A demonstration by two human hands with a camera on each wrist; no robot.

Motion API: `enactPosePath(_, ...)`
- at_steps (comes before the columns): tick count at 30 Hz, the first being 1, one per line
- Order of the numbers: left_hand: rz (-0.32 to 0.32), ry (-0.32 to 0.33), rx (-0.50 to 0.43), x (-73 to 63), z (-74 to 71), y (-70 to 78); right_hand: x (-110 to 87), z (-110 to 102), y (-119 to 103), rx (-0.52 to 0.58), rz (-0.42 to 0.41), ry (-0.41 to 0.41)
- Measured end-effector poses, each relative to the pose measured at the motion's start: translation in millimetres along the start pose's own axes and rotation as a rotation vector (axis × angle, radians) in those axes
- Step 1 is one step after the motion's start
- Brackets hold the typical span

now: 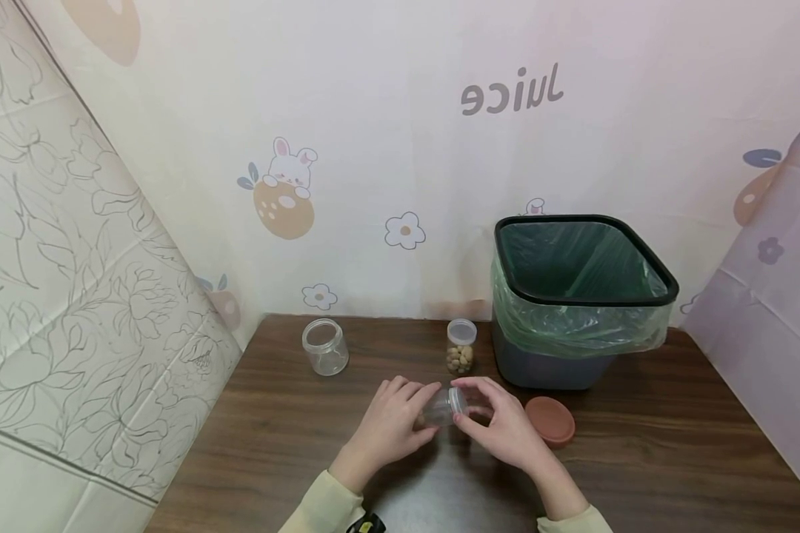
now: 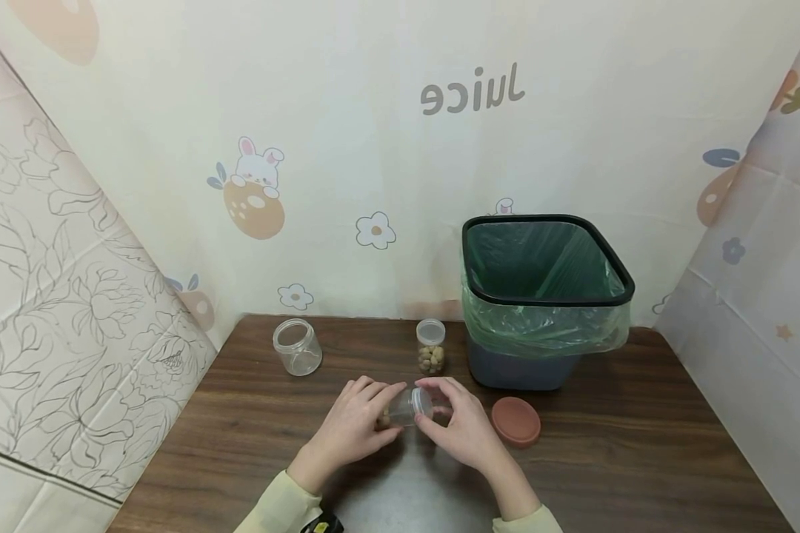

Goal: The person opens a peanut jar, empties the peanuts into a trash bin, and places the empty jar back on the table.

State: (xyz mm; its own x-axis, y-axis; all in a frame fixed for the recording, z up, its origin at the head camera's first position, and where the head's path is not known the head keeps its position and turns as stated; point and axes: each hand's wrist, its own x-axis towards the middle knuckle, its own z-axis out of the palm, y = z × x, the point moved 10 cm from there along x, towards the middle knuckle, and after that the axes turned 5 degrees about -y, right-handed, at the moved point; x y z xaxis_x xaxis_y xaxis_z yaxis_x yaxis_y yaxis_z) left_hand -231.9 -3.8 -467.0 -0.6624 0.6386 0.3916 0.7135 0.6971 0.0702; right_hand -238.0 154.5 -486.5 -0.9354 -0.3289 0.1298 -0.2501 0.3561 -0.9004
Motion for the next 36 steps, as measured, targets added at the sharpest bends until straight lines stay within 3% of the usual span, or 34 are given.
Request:
enactPosePath(31, 0.01, 0.019, 0.004, -0.7, -1.7, -0.1, -0.4, -1.1, -6.6, 0.012, -0.095, -0.006)
enactPosePath(36, 0.006, 0.011, 0.014, -1.0, -0.7, -0.5, -1.2, -2.2, -5.8, -0.002, -0.076, 0.018)
